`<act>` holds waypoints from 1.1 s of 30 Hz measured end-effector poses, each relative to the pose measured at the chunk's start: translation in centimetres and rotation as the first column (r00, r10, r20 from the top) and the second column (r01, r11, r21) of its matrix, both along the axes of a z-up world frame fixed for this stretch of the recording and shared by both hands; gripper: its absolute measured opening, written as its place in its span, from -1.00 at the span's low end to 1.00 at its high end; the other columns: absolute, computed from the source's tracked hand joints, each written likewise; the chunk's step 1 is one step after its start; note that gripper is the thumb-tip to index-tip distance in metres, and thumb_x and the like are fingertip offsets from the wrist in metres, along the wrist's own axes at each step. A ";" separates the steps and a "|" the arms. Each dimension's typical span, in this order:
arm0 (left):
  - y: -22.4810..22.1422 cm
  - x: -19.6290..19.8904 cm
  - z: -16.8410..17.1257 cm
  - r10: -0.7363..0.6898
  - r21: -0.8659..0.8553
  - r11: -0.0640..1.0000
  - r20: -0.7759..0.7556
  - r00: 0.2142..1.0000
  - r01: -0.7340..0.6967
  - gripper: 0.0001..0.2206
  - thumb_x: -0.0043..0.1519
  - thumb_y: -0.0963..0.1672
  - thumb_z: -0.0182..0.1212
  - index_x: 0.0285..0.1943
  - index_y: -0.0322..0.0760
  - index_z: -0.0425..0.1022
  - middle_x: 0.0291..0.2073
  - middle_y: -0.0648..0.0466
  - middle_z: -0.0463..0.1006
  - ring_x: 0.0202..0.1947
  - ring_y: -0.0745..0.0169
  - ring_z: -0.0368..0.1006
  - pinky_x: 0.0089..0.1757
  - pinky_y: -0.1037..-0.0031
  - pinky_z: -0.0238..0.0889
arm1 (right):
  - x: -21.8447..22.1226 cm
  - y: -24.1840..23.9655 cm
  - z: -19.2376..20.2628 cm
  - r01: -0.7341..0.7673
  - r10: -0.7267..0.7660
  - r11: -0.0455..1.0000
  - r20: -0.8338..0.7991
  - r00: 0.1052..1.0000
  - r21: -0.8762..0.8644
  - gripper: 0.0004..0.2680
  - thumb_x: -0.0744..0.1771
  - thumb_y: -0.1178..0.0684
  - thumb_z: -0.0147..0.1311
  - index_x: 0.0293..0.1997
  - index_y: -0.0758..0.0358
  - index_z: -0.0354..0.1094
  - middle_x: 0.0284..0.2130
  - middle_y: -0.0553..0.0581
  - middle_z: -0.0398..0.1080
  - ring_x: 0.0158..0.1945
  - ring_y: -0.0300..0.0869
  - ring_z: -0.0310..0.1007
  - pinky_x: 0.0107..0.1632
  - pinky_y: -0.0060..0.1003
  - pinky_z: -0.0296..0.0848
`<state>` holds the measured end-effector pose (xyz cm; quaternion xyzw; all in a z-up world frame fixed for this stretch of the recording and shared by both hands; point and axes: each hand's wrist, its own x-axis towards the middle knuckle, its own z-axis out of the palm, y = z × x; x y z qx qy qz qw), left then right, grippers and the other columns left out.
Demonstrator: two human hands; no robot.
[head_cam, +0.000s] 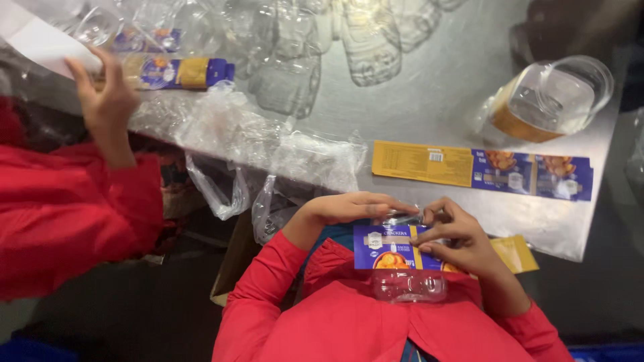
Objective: The person applies adhesive labels to clear plastic jars by hand. They peel a label from a strip, position it on the side of the jar, and press it down firmly to secure it.
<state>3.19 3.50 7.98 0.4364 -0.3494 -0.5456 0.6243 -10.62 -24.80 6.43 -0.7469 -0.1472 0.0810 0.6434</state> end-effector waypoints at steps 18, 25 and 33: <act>0.9 -0.9 -1.7 0.155 0.002 0.987 -0.243 0.958 -0.159 -0.19 0.04 -0.19 0.54 0.51 -0.39 0.21 0.32 0.02 0.42 0.27 0.25 0.36 0.23 0.35 0.28 | -0.3 -2.0 -0.2 -0.028 0.047 0.983 -0.097 0.994 0.183 -0.80 0.25 0.22 0.27 -0.05 0.26 0.59 0.15 0.24 0.26 0.17 -0.08 0.23 0.22 -0.20 0.27; -1.2 -1.5 -4.0 0.699 -0.018 0.618 -0.445 0.560 -0.786 -0.21 0.10 -0.18 0.52 0.52 -0.39 0.15 0.14 -0.02 0.48 0.16 0.21 0.42 0.17 0.39 0.29 | 0.3 -0.1 -2.6 0.274 -0.237 0.945 0.199 0.951 -0.180 -0.51 0.22 0.15 0.17 0.29 0.41 0.14 0.14 0.34 0.29 0.19 0.04 0.30 0.19 -0.16 0.29; -7.9 -1.7 -5.0 0.995 -0.316 0.040 0.098 0.010 -0.948 -0.36 0.16 -0.25 0.48 0.43 -0.27 0.27 -0.15 0.18 0.34 -0.14 0.40 0.32 0.00 0.53 0.29 | 0.0 6.2 -2.5 0.536 -0.517 0.792 0.146 0.844 -0.293 -0.66 0.27 0.25 0.20 0.15 0.37 0.27 -0.22 0.24 0.48 -0.17 0.03 0.55 -0.13 -0.19 0.47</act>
